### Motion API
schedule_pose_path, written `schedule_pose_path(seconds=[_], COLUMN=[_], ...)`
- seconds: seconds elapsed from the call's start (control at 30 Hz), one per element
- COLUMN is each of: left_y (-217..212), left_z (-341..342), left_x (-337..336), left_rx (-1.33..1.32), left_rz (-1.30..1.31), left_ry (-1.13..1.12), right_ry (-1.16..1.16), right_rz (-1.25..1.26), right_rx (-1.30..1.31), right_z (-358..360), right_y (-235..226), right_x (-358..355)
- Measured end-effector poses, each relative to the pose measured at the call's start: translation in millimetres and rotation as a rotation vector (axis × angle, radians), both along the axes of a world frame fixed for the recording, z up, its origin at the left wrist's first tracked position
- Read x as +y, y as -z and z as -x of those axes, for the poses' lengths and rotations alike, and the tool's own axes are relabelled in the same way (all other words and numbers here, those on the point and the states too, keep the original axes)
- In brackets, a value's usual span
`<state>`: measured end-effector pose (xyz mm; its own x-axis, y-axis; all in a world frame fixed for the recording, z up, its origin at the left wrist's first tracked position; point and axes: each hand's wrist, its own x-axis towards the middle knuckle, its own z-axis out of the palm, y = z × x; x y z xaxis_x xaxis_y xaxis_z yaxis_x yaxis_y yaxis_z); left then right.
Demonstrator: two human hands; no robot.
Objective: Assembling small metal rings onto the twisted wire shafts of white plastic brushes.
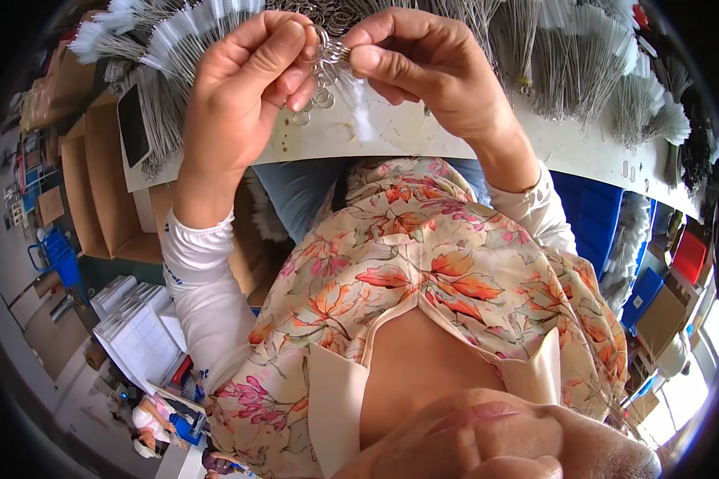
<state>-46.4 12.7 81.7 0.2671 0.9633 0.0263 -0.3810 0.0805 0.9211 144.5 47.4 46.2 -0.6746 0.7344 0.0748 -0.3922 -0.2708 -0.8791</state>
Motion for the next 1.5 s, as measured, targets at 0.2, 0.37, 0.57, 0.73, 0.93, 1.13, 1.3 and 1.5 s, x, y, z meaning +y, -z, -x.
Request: schedule_pose_path(seconds=[0.2,0.37,0.57,0.73,0.93,1.13,1.3,1.5], left_y=[-8,-7,13,13,21,11,36,165], left_z=[-1,13,19,-1,22,92,116,136], left_x=[-8,-8,-1,-10,-14,-52,-107,-130], left_rx=[0.226,0.917,0.226,-0.146,-0.167,0.072,0.504,1.394], left_rz=[-0.027,-0.47,-0.277,-0.026,-0.117,-0.183,-0.068,0.005], left_ry=[-0.044,-0.076,-0.155,-0.319,-0.409,-0.629,-0.761,-0.479], right_ry=[0.132,0.048,0.11,0.358,0.325,0.227,0.081,-0.062], right_rz=[-0.195,-0.114,-0.11,-0.546,-0.637,-0.518,-0.439,-0.476], right_rx=[-0.172,-0.085,-0.005,-0.205,-0.369,-0.433,-0.455,-0.646], right_z=[3,4,19,33,55,48,49,51], right_y=[2,1,3,5,17,52,79,81], right_x=[-5,-3,-10,-11,-10,-8,-5,-10])
